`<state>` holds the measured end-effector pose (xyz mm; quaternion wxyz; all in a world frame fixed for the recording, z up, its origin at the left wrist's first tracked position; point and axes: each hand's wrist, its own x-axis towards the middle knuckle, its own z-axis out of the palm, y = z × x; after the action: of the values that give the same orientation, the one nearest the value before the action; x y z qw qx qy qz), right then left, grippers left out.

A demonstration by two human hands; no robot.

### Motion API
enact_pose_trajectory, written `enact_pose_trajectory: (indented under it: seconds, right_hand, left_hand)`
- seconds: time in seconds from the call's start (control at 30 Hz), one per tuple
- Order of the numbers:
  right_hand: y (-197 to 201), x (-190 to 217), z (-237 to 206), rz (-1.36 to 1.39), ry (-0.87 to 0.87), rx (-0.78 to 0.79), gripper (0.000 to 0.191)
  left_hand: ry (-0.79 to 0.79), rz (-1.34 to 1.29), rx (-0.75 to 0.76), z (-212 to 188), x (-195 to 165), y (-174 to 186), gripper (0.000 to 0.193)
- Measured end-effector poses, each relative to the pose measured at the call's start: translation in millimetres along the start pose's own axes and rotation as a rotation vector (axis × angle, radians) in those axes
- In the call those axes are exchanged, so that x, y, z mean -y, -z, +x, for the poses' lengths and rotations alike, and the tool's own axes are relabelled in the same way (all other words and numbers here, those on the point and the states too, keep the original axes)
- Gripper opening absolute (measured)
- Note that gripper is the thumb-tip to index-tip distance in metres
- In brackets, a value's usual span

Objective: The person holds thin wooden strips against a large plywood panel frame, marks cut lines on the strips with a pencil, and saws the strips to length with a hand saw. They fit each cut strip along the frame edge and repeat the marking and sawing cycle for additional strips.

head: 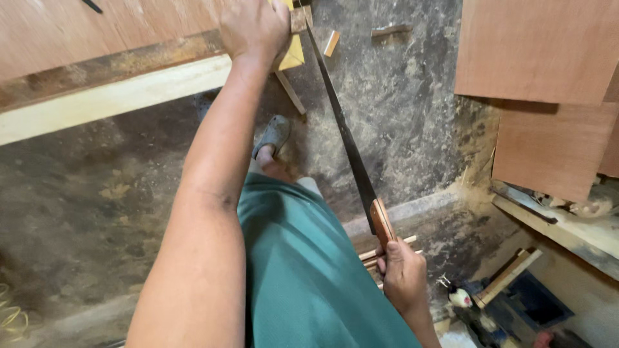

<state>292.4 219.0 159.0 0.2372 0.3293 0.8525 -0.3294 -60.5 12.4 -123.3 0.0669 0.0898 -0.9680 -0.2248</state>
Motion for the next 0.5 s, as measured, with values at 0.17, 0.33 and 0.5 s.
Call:
enact_pose_trajectory:
  seconds: [0.17, 0.33, 0.5]
  right_hand:
    - [-53, 25, 117, -0.333, 0.647, -0.209, 0.034]
    - [-34, 25, 87, -0.184, 0.378, -0.024, 0.044]
    - [9, 34, 6, 0.033, 0.004, 0.0, 0.04]
  left_hand:
    - [-0.133, -0.038, -0.079, -2, 5, -3, 0.035]
    - [-0.082, 0.04, -0.031, -1, 4, -5, 0.035]
    - [-0.112, 0.016, -0.073, 0, 3, -4, 0.035]
